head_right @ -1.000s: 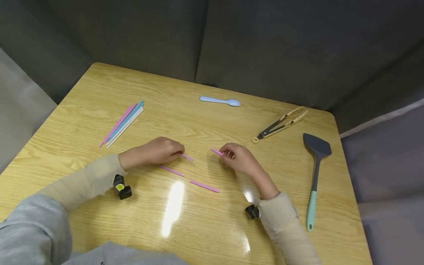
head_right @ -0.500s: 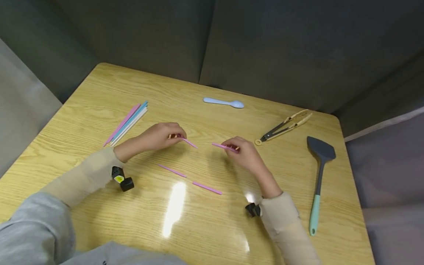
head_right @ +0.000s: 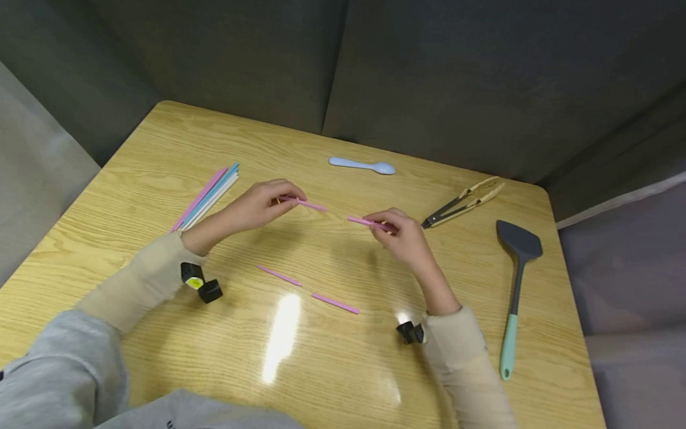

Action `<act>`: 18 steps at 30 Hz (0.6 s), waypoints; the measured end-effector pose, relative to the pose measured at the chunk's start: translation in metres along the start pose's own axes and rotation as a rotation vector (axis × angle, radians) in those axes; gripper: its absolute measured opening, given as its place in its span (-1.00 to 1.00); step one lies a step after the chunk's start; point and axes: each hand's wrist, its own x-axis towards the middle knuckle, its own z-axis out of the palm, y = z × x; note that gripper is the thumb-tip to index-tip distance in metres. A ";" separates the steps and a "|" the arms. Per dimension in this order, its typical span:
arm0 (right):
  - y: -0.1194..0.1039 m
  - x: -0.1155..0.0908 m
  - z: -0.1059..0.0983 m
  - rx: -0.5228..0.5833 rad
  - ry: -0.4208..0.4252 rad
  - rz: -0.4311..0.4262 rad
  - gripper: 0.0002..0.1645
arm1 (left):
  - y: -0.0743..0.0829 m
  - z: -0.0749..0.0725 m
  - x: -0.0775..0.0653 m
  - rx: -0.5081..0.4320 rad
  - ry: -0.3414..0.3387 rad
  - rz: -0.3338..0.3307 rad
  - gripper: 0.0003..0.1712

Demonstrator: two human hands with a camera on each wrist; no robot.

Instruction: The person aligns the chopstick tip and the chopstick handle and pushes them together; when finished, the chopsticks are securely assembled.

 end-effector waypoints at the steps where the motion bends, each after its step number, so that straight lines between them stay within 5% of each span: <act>1: -0.003 0.000 0.000 0.010 0.001 0.001 -0.78 | 0.001 0.000 0.001 -0.008 0.005 -0.001 -0.77; 7: -0.027 -0.003 -0.003 0.032 0.004 0.038 -0.77 | 0.005 0.006 0.005 -0.097 0.071 -0.044 -0.79; 18: -0.006 0.000 0.000 0.117 0.009 0.086 -0.76 | 0.011 0.017 0.008 -0.261 0.128 -0.101 -0.81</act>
